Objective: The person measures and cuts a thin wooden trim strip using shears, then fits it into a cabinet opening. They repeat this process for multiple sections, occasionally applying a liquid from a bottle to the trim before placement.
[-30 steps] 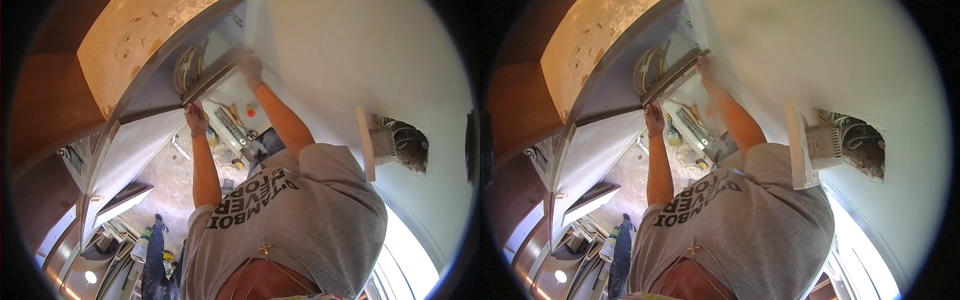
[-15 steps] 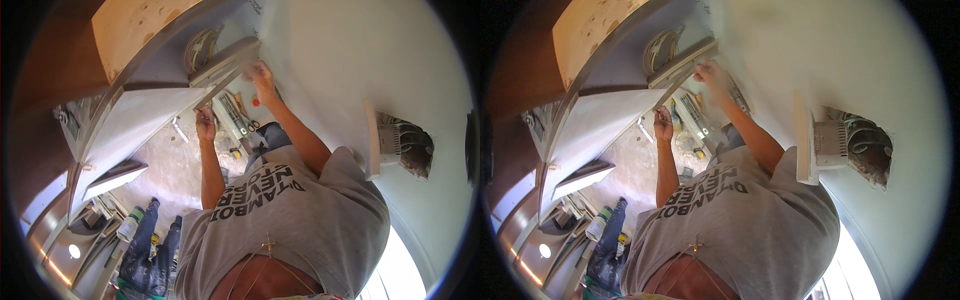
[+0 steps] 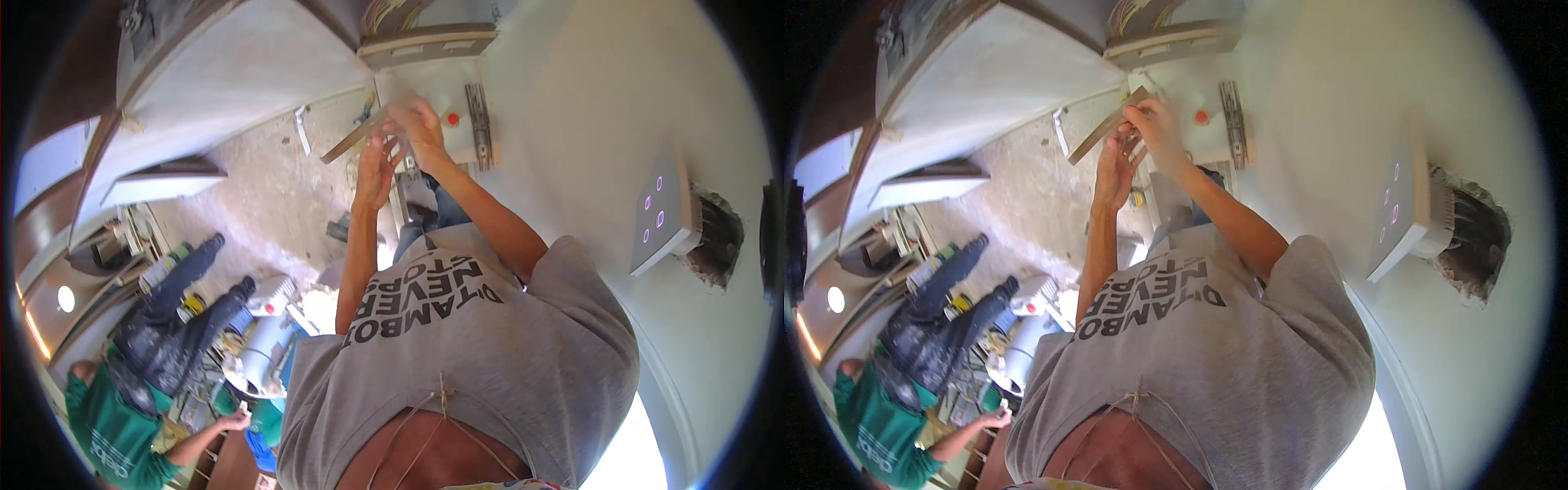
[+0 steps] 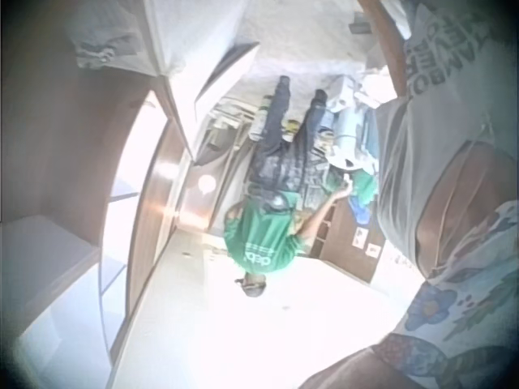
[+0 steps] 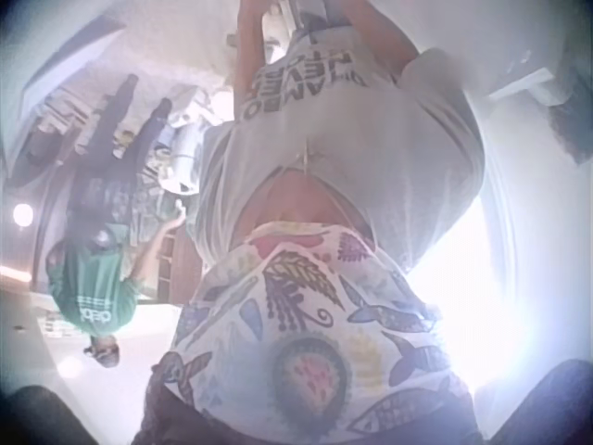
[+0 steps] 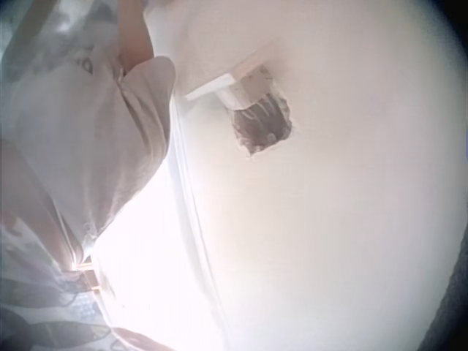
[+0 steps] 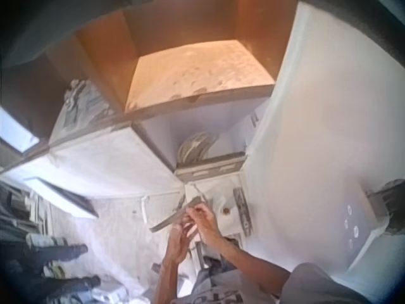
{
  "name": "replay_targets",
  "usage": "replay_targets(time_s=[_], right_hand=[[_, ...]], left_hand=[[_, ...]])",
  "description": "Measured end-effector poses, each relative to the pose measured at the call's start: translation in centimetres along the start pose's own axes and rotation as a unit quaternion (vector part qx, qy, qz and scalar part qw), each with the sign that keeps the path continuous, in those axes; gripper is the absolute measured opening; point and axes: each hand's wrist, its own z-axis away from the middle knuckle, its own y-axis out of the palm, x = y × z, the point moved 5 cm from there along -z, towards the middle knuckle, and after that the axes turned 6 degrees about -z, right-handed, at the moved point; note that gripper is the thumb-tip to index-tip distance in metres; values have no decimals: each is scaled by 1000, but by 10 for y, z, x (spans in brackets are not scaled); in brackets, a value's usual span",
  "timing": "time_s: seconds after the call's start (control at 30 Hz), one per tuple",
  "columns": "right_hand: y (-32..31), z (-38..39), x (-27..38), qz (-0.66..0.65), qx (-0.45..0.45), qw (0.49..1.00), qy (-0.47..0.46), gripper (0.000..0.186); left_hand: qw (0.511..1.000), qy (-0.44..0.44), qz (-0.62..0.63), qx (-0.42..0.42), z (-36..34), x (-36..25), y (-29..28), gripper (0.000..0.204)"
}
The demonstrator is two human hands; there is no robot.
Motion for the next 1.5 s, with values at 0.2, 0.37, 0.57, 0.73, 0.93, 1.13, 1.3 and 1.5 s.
replay_targets(time_s=[0.2,0.37,0.57,0.73,0.93,1.13,1.3,1.5], right_hand=[[-7,58,-86,64,153,982,86,20],[-107,61,-172,455,134,880,26,26],[-220,20,-210,630,-103,769,-39,34],[-219,2,-214,696,-111,709,36,42],[-228,-10,-218,756,-71,643,99,40],[-232,21,-194,560,-47,817,127,33],[-134,90,-153,239,111,944,201,23],[41,181,-84,239,340,895,164,30]], left_hand=[[981,-17,29,-192,60,30,-56,33],[938,28,49,-343,134,39,-96,21],[924,90,64,-366,181,19,-104,16],[902,136,106,-397,202,-3,-94,13],[878,180,163,-412,229,-28,-94,14],[874,213,196,-390,248,-49,-91,14],[877,262,193,-353,260,-77,-82,8],[891,331,138,-280,280,-115,-61,7]])
